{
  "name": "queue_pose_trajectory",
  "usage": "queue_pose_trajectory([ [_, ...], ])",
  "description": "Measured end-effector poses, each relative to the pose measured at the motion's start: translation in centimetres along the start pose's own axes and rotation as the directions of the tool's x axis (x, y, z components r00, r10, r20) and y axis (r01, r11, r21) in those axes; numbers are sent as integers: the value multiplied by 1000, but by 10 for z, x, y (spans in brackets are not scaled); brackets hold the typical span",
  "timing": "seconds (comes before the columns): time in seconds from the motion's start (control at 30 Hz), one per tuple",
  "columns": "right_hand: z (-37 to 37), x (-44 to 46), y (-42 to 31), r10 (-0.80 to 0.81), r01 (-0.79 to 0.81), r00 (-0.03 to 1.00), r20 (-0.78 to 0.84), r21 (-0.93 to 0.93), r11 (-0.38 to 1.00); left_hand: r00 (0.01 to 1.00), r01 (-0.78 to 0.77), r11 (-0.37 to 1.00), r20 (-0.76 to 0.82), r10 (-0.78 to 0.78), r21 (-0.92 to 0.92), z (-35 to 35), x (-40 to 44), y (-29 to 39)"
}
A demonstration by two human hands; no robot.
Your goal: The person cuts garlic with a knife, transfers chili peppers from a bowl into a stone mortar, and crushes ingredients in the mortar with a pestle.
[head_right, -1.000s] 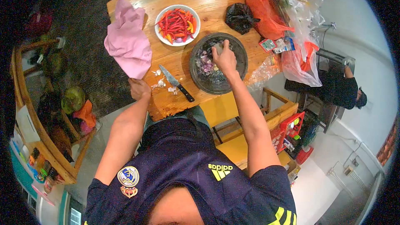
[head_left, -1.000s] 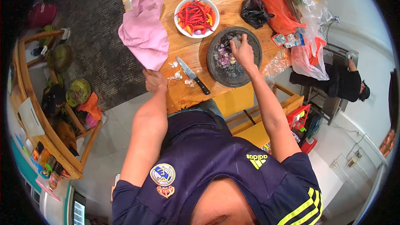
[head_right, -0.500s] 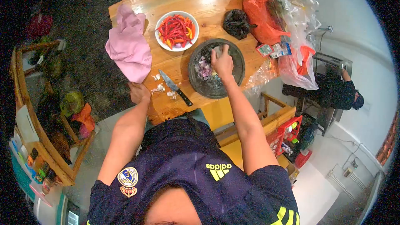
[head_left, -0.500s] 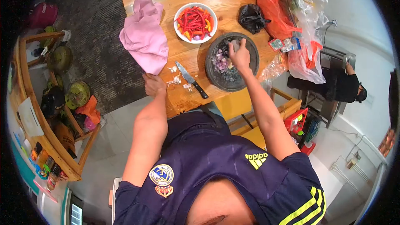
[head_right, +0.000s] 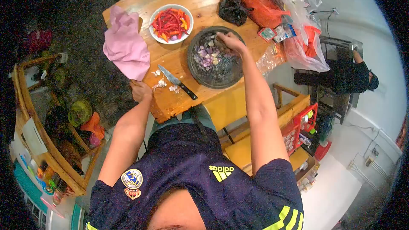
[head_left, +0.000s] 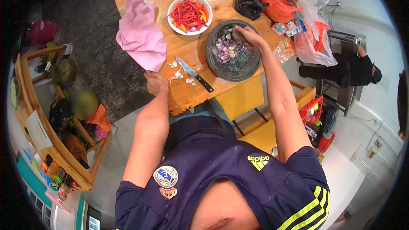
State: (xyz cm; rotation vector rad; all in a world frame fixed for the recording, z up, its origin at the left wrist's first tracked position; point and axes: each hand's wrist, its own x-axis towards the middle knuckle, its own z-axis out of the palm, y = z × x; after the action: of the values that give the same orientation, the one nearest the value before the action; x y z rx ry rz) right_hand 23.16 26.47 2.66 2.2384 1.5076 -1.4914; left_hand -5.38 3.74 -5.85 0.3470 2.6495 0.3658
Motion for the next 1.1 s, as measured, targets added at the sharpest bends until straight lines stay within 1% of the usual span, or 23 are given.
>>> queue_pose_trajectory([
  [0.03, -2, -3, -8, 27, -24, 997, 78, -34, 999, 1000, -9, 1000, -16, 8, -20, 1, 6, 4],
  [0.07, 14, 5, 4, -176, 167, 983, -44, -156, 974, 1000, -13, 1000, -23, 13, -26, 4, 7, 2],
  [0.1, 37, 5, 23, -364, 313, 921, -137, -293, 903, 1000, -17, 1000, -16, 17, -19, 6, 3, -6],
  [0.13, 65, -13, 26, -509, 310, 818, -267, -541, 782, 999, -16, 1000, -47, 15, -21, 9, 4, -6],
  [0.17, 77, -49, 2, -357, 166, 895, -267, -543, 823, 999, -10, 1000, -45, 9, -7, 11, 1, -9],
  [0.23, 79, -39, 2, -306, 112, 882, -359, -472, 874, 998, -4, 1000, -59, 5, 8, 12, 4, -7],
  [0.33, 55, 1, 18, -410, 244, 829, -380, -415, 877, 999, -14, 1000, -34, 13, -19, 3, 0, -2],
  [0.37, 37, 16, 28, -396, 344, 871, -292, -214, 914, 1000, -20, 1000, -20, 20, -21, 2, -3, -1],
  [0.43, 29, 8, 21, -299, 279, 927, -227, -116, 953, 1000, -14, 1000, -11, 14, -23, 1, 0, -2],
  [0.5, 69, -23, 7, -445, 240, 791, -420, -457, 857, 999, -24, 999, -49, 22, -42, 7, 5, -5],
  [0.53, 86, -31, 11, -469, 194, 768, -436, -539, 819, 998, -34, 999, -60, 31, -41, 8, 4, -7],
  [0.63, 71, -9, 22, -546, 348, 718, -432, -457, 819, 998, -22, 999, -53, 21, -35, 4, 2, -3],
  [0.67, 54, 1, 25, -430, 365, 828, -360, -237, 900, 1000, -10, 1000, -17, 10, -17, 4, -2, -2],
  [0.7, 42, 7, 21, -336, 345, 908, -250, -8, 939, 1000, 4, 1000, 9, -4, -5, 2, -1, 1],
  [0.77, 53, 0, 26, -444, 372, 824, -352, -254, 893, 1000, 11, 1000, 8, -11, -1, 2, 6, 2],
  [0.83, 92, -31, 11, -392, 155, 770, -503, -448, 880, 1000, -11, 1000, -17, 11, 3, 9, 6, -8],
  [0.87, 86, -36, 7, -279, 115, 858, -431, -368, 923, 1000, 3, 1000, -21, -3, 2, 7, 9, -6],
  [0.9, 81, -26, 8, -354, 199, 848, -394, -383, 902, 1000, 4, 1000, -18, -5, -2, 5, 14, 1],
  [0.97, 56, -4, 22, -469, 323, 824, -319, -416, 850, 1000, 9, 999, 21, -10, 31, 4, -5, -9],
  [1.0, 35, 26, 33, -458, 414, 858, -234, -213, 885, 1000, 11, 1000, 8, -11, 17, 7, -1, -4],
  [1.03, 2, 15, 3, -33, 38, 975, 219, -18, 999, 1000, 22, 1000, -8, -22, 17, 3, 2, -2],
  [1.07, -5, 13, -8, -88, 93, 986, 140, -29, 995, 999, 23, 1000, 39, -23, -5, -1, 2, -1],
  [1.1, -6, 14, -13, -139, 142, 988, 66, -48, 989, 1000, 22, 999, 15, -22, -24, 1, 5, 0],
])
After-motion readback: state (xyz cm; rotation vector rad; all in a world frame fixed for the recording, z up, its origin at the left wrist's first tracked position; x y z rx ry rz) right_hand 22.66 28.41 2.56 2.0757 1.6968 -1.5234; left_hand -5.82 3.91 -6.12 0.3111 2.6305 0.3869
